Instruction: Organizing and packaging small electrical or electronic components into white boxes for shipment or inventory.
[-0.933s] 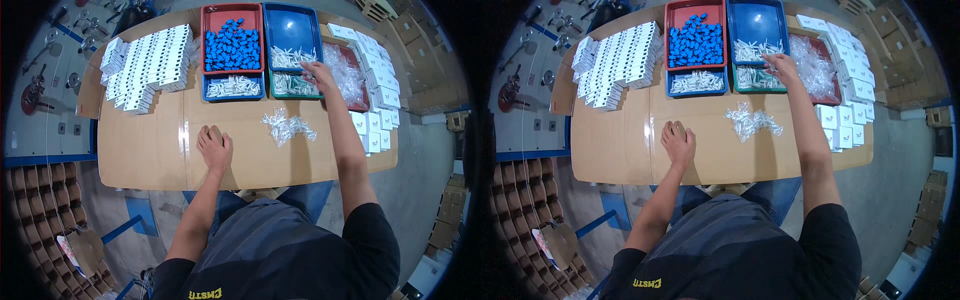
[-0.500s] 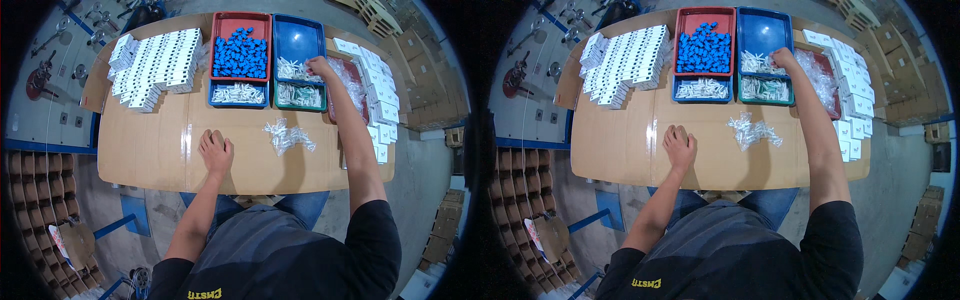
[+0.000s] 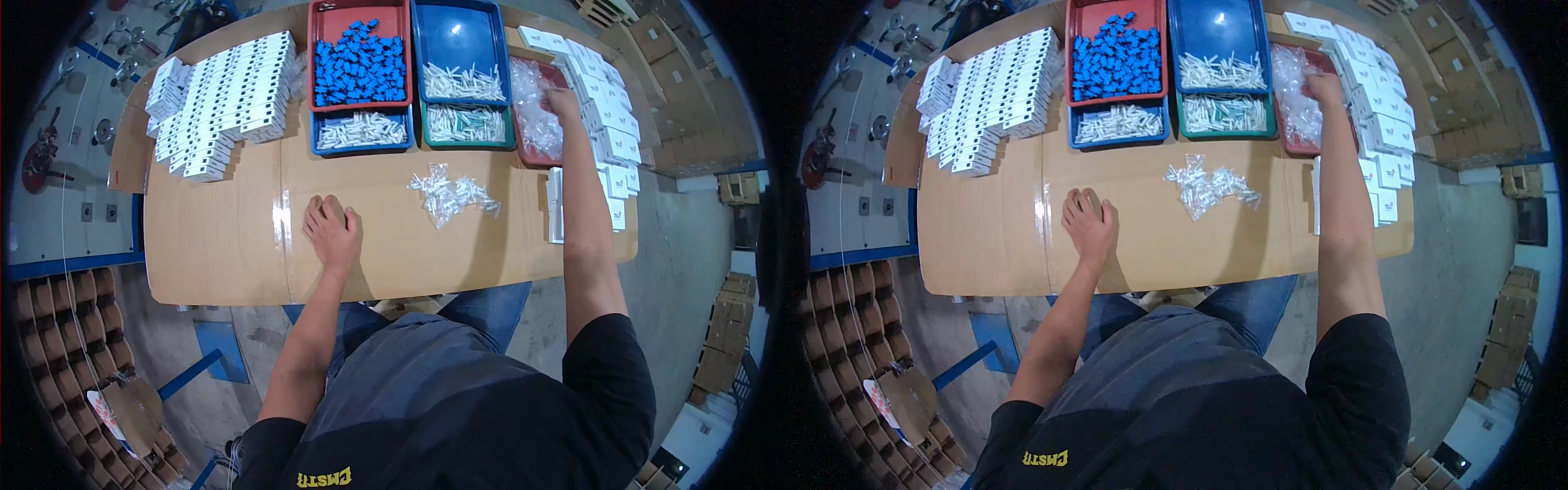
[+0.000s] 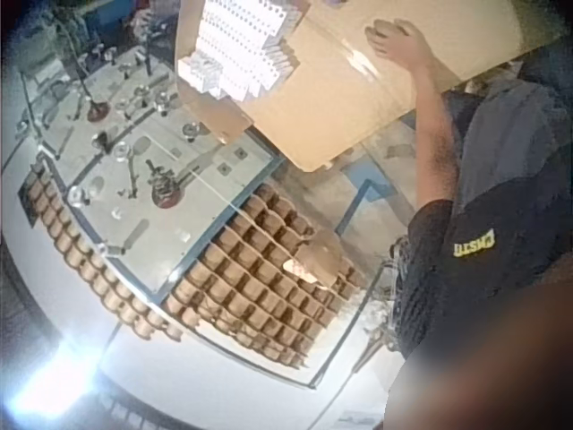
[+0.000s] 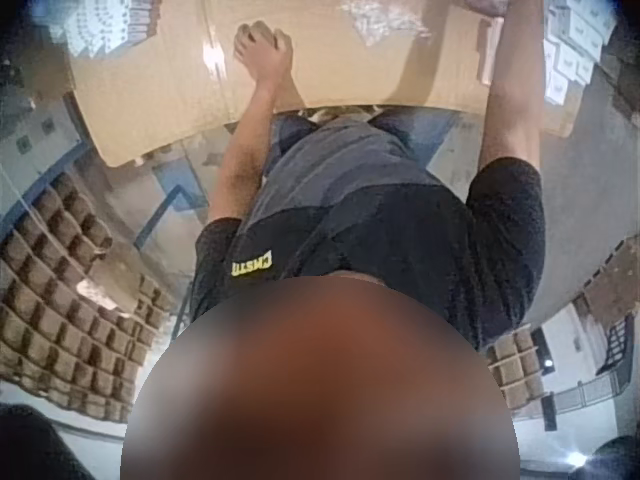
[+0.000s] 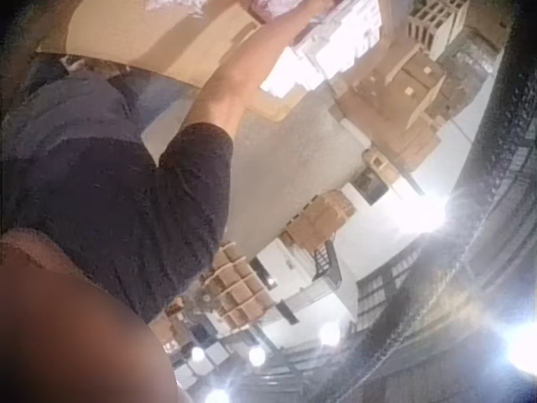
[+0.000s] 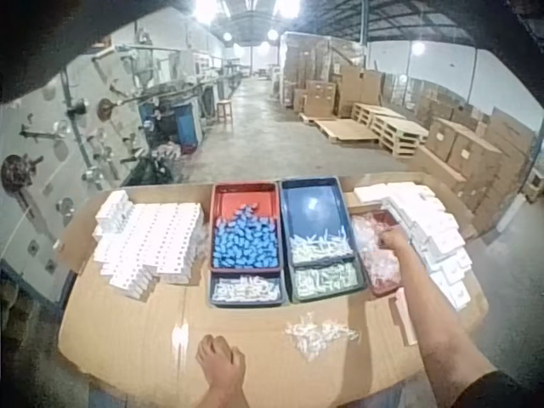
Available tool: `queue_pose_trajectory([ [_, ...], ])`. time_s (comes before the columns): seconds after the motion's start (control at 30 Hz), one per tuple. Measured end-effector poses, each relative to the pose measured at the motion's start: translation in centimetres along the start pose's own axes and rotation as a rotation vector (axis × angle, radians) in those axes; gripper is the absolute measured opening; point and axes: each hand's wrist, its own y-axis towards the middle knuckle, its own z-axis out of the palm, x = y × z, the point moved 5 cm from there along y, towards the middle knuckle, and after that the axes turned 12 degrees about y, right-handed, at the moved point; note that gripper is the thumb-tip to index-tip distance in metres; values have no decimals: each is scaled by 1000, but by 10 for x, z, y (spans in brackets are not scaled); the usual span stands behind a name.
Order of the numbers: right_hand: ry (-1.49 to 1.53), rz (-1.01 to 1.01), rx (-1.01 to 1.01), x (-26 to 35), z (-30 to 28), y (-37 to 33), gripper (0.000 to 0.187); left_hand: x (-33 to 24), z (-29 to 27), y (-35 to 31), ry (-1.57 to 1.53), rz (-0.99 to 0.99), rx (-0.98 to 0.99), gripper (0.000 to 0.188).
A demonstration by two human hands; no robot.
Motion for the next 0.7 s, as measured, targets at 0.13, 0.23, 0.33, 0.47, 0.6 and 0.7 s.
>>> queue_pose_trajectory([
  [0.13, -207, -157, -265, -1, -46, -32, 27, 4, 2, 0, 14, -5, 7, 49],
  [0.23, -257, -360, 61, 22, 15, -127, 29, 20, 1, -6, 41, -30, 11, 49],
  [0.33, -343, -344, 479, -42, 51, -212, 29, 10, 4, -3, 21, -19, 16, 49],
  [0.47, -431, -431, 329, -86, 71, -305, 23, 7, 5, -4, 9, -18, 32, 49],
  [0.6, -383, -523, 193, -82, 69, -332, 23, 8, 7, -6, 28, -11, 26, 49],
  [0.7, -134, -1, 288, -97, 63, -327, 22, 11, 6, -5, 32, -25, 20, 49],
])
